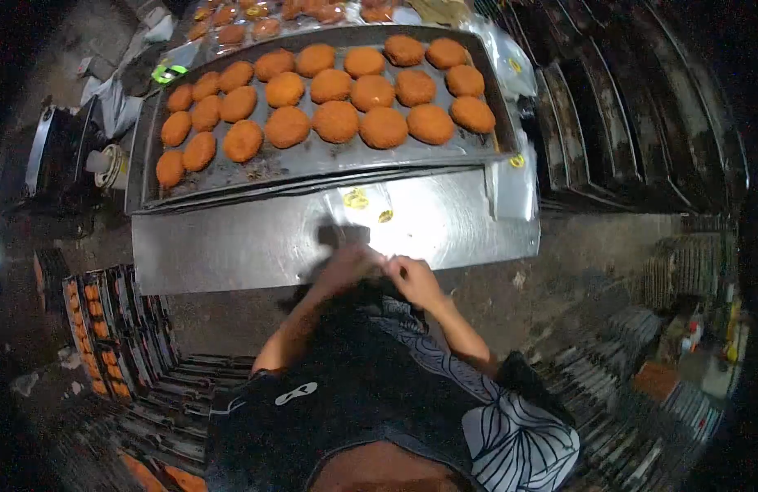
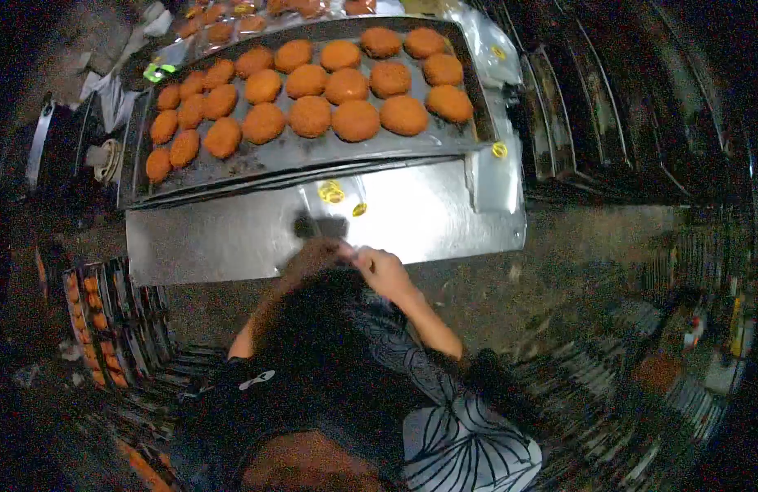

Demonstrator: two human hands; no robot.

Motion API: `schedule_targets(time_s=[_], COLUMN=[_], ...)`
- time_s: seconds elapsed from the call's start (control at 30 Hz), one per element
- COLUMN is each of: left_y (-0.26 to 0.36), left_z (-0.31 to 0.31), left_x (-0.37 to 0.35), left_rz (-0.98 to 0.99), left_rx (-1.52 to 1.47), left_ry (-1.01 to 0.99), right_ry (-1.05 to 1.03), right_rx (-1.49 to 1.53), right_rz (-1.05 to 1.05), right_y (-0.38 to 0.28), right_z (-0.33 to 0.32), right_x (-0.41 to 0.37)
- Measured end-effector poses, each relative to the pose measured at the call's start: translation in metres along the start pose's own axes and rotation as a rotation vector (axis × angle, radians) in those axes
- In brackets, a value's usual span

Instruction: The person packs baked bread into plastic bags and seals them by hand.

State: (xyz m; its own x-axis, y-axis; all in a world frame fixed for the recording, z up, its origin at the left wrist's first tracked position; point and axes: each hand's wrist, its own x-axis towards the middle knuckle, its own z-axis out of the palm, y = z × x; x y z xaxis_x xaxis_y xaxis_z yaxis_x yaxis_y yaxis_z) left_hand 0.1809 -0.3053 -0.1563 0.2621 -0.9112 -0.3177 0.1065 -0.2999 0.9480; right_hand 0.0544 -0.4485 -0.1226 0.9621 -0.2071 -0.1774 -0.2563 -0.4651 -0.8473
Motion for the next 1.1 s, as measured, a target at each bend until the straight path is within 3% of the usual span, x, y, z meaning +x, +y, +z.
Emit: schedule_targets(time_s=[0.07,0.1,0.13,0.2,0.23,0.27,0.33,0.4,0.47,0.53,0.63,0.77,0.8,0.83,0.87,0.9,0.93,1.0,1.03,1.07,1.1], left_y=[0.036,0.035,0.027,-0.013,-0.05,-0.037,0.012,0.022,0.047,0.039,0.035,0.028,0.027,0.027,0.027,0.006,0.026,0.038,0.046,0.054,0.061], left_z=[0.022,0.019,0.013,-0.006,-0.016,-0.018,-0.019,-0.023,-0.034,-0.047,-0.051,-0.055,-0.058,-0.061,-0.064,-0.058,-0.056,-0.054,-0.055,-0.056,-0.058], left_x=[-0.011,-0.01,-0.008,-0.003,0.0,-0.006,-0.023,-0.028,-0.039,-0.044,-0.056,-0.064,-0.066,-0.067,-0.067,-0.06,-0.067,-0.072,-0.071,-0.071,-0.073], left_rz=[0.234,0.239,0.253,-0.008,0.078,0.036,0.13,0.088,0.042,0.192,0.162,0.163,0.098,0.036,-0.021,0.128,-0.005,0.112,0.12,0.21,0.297], left_rx=[0.245,0.439,0.439,-0.081,-0.359,-0.435,-0.043,-0.049,-0.115,-0.294,-0.139,-0.154,-0.194,-0.23,-0.265,-0.144,-0.116,-0.1,-0.096,-0.015,0.068], left_ry=[0.132,0.061,0.068,-0.052,-0.137,-0.193,-0.088,-0.048,-0.018,-0.133,-0.174,-0.16,-0.04,0.081,0.203,0.255,0.277,0.325,0.325,0.495,0.661], right_ry=[0.056,0.121,0.188,0.135,0.072,0.004,-0.043,0.099,0.123,0.165,0.193,0.195,0.161,0.205,0.212,0.271,0.329,0.386,0.365,0.342,0.153], right_rx=[0.051,0.058,0.065,0.104,0.307,0.504,0.565,0.761,0.73,0.906,0.705,0.512,0.388,-0.039,-0.042,-0.188,-0.336,-0.306,-0.136,0.037,0.329], right_rz=[-0.035,-0.04,-0.048,-0.019,0.023,0.065,0.071,0.022,0.083,0.121,0.154,0.166,0.14,0.07,0.064,0.028,-0.007,-0.13,-0.003,0.123,0.407], right_y=[-0.034,-0.03,-0.024,-0.021,-0.023,-0.024,-0.029,-0.041,-0.053,-0.062,-0.069,-0.076,-0.082,-0.086,-0.088,-0.089,-0.089,-0.083,-0.099,-0.117,-0.136], right_z=[0.003,0.013,0.02,0.029,0.03,0.032,0.041,0.05,0.051,0.056,0.066,0.064,0.064,0.065,0.068,0.072,0.076,0.082,0.081,0.079,0.072], right_x=[-0.004,-0.001,0.004,0.009,0.005,0.003,0.004,0.014,0.024,0.03,0.025,0.026,0.026,0.024,0.024,0.021,0.018,0.025,0.028,0.03,0.035])
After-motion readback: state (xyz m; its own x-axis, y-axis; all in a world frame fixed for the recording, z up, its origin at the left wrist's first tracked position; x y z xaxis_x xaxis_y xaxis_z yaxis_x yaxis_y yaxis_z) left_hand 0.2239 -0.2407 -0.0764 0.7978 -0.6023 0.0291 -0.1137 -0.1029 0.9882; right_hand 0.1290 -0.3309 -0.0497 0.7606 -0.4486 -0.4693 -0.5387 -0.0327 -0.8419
